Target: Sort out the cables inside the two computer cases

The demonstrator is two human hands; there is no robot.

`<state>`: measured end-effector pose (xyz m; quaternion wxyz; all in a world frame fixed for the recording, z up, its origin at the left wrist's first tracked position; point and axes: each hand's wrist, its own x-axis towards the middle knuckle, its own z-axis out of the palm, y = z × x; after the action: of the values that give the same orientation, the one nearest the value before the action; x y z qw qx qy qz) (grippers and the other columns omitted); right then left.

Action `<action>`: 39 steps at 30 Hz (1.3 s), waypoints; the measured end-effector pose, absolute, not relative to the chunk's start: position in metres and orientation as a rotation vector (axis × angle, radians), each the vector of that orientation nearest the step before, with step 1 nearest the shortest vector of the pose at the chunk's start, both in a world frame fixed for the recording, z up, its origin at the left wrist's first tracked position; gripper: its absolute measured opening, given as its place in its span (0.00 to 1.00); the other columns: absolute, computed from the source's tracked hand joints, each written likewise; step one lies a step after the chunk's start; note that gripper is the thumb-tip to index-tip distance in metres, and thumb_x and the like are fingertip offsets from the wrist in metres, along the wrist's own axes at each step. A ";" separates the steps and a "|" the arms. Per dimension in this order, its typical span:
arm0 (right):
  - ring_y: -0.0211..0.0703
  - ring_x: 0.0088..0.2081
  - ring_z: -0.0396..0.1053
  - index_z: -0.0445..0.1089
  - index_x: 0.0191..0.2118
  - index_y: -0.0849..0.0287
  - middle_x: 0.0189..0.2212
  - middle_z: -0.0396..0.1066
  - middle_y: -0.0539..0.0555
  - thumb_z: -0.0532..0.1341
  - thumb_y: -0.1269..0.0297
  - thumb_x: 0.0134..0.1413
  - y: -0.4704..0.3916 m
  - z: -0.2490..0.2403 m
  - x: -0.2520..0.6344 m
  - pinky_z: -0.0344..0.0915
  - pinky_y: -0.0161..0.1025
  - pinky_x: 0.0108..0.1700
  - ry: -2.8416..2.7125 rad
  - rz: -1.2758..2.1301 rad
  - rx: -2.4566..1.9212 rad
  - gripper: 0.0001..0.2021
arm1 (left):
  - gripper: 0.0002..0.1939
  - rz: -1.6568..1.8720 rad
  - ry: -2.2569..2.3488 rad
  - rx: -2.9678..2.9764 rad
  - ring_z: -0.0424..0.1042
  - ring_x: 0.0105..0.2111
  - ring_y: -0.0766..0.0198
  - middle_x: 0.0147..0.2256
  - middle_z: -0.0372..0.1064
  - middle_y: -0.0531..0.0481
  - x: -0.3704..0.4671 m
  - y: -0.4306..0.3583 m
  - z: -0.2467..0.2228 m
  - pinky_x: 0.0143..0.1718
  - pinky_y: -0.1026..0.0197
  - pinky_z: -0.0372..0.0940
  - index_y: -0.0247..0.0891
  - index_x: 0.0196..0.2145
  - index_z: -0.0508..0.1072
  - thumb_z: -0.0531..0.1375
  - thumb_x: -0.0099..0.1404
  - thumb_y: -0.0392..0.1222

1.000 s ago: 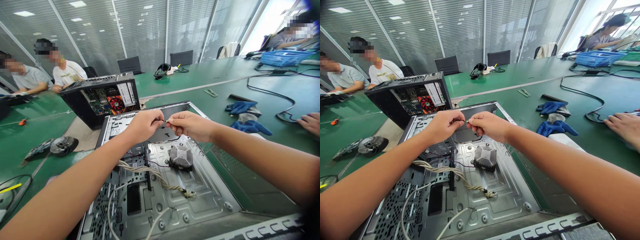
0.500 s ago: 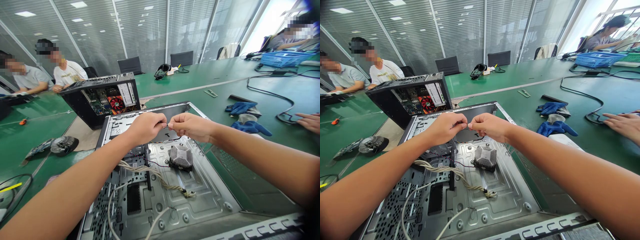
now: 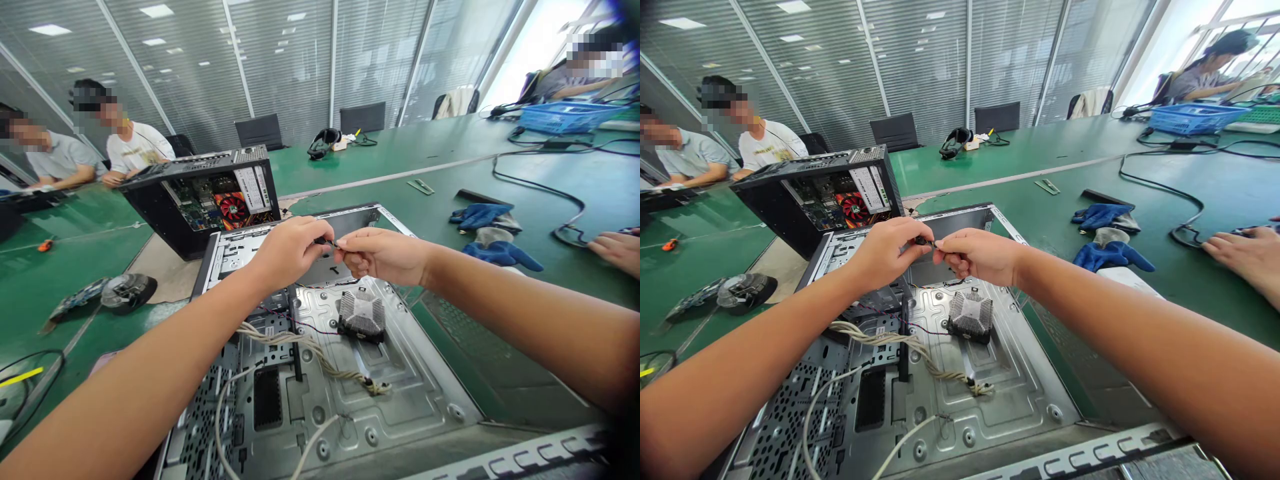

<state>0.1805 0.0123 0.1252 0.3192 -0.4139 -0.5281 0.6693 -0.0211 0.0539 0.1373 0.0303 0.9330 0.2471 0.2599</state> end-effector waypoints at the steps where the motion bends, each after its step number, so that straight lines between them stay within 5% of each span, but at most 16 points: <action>1: 0.33 0.21 0.47 0.69 0.26 0.61 0.16 0.52 0.44 0.60 0.60 0.57 0.013 0.125 0.180 0.51 0.35 0.26 -1.391 1.747 -1.088 0.12 | 0.05 0.802 0.764 2.870 0.69 0.35 0.63 0.34 0.73 0.50 -0.021 0.054 0.138 0.38 0.60 0.62 0.39 0.37 0.73 0.56 0.65 0.36; 12: 0.33 0.21 0.46 0.70 0.23 0.59 0.15 0.50 0.44 0.64 0.62 0.52 0.011 0.124 0.177 0.48 0.36 0.26 -1.518 1.534 -1.217 0.10 | 0.08 0.583 0.893 2.790 0.67 0.27 0.65 0.28 0.74 0.51 -0.017 0.052 0.142 0.31 0.62 0.57 0.39 0.33 0.76 0.56 0.66 0.39; 21: 0.33 0.21 0.45 0.69 0.26 0.60 0.15 0.49 0.43 0.62 0.62 0.54 0.013 0.121 0.179 0.48 0.36 0.26 -1.441 1.634 -1.143 0.10 | 0.09 0.665 0.811 2.921 0.69 0.34 0.62 0.33 0.74 0.48 -0.019 0.052 0.139 0.36 0.60 0.59 0.37 0.37 0.74 0.55 0.67 0.40; 29: 0.34 0.21 0.46 0.69 0.24 0.59 0.16 0.50 0.44 0.62 0.62 0.55 0.011 0.125 0.176 0.46 0.37 0.26 -1.570 1.486 -1.226 0.11 | 0.11 0.528 0.916 2.704 0.61 0.23 0.69 0.24 0.69 0.53 -0.017 0.049 0.143 0.27 0.64 0.54 0.37 0.31 0.74 0.54 0.66 0.40; 39: 0.34 0.21 0.43 0.68 0.25 0.60 0.16 0.47 0.43 0.58 0.61 0.60 0.011 0.123 0.175 0.47 0.37 0.26 -1.518 1.539 -1.161 0.14 | 0.09 0.650 0.763 2.996 0.69 0.37 0.60 0.37 0.72 0.46 -0.019 0.051 0.136 0.39 0.58 0.62 0.37 0.41 0.70 0.52 0.67 0.38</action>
<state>0.1748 0.0108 0.1230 0.3373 -0.4456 -0.5823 0.5904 -0.0192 0.0508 0.1360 -0.0088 0.9483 0.2414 0.2057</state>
